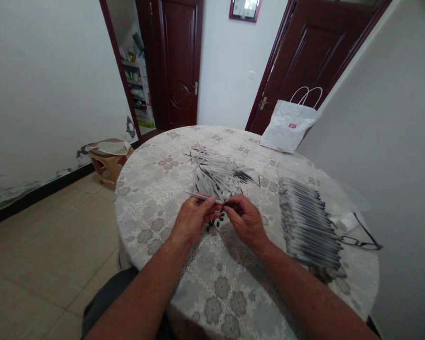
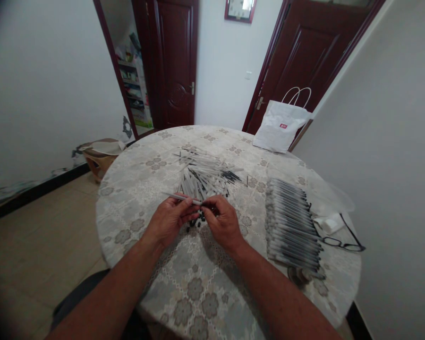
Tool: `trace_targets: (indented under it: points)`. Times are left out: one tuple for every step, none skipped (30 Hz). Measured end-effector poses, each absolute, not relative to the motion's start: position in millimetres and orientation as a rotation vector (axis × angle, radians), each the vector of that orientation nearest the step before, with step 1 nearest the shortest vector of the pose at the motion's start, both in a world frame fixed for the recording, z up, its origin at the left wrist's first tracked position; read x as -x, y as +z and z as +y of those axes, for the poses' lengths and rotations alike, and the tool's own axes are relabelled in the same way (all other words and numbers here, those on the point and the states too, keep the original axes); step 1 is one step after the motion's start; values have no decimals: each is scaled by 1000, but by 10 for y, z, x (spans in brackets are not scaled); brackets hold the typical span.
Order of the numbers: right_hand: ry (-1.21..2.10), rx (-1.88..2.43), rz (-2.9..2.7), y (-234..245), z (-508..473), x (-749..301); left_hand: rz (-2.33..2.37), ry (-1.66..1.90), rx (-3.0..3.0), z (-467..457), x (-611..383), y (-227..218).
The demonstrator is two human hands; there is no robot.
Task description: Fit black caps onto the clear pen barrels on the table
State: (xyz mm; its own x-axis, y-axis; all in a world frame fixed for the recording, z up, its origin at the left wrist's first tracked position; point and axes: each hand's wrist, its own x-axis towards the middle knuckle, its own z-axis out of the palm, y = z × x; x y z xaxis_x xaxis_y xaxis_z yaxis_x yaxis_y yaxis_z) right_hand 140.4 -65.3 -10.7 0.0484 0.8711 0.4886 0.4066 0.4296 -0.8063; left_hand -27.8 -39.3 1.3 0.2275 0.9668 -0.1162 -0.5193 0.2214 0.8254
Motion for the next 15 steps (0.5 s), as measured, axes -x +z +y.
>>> trace_targets:
  points:
    - [524, 1170, -1565, -101, -655, -1409, 733, 1165, -745, -393, 282, 11]
    - [543, 1184, -1564, -96, -655, -1415, 728, 1161, -742, -393, 286, 12]
    - [569, 1205, -1560, -91, -655, -1420, 722, 1158, -740, -394, 289, 14]
    - [595, 1230, -1557, -88, -656, -1427, 718, 1155, -739, -397, 291, 18]
    - [618, 1255, -1558, -85, -658, -1434, 715, 1151, -739, -400, 291, 24]
    - [632, 1276, -1564, -84, -661, -1441, 714, 1148, -740, -403, 290, 30]
    - [638, 1289, -1576, -84, -665, -1449, 714, 1146, -740, -406, 287, 36]
    - [636, 1294, -1589, -84, -670, -1457, 716, 1145, -739, -408, 285, 41]
    - [627, 1289, -1600, -84, -677, -1464, 718, 1146, -737, -409, 282, 46]
    - [615, 1275, -1608, -84, -684, -1469, 720, 1150, -733, -409, 280, 49]
    - [601, 1257, -1612, -84, -691, -1472, 720, 1155, -730, -407, 279, 50]
    - [583, 1237, -1617, -81, -697, -1472, 719, 1161, -727, -406, 280, 49]
    - [559, 1220, -1627, -77, -701, -1470, 717, 1164, -726, -403, 281, 47]
    - [529, 1210, -1642, -72, -705, -1467, 713, 1166, -725, -402, 283, 44]
    - [495, 1209, -1665, -65, -707, -1462, 710, 1164, -726, -401, 285, 42]
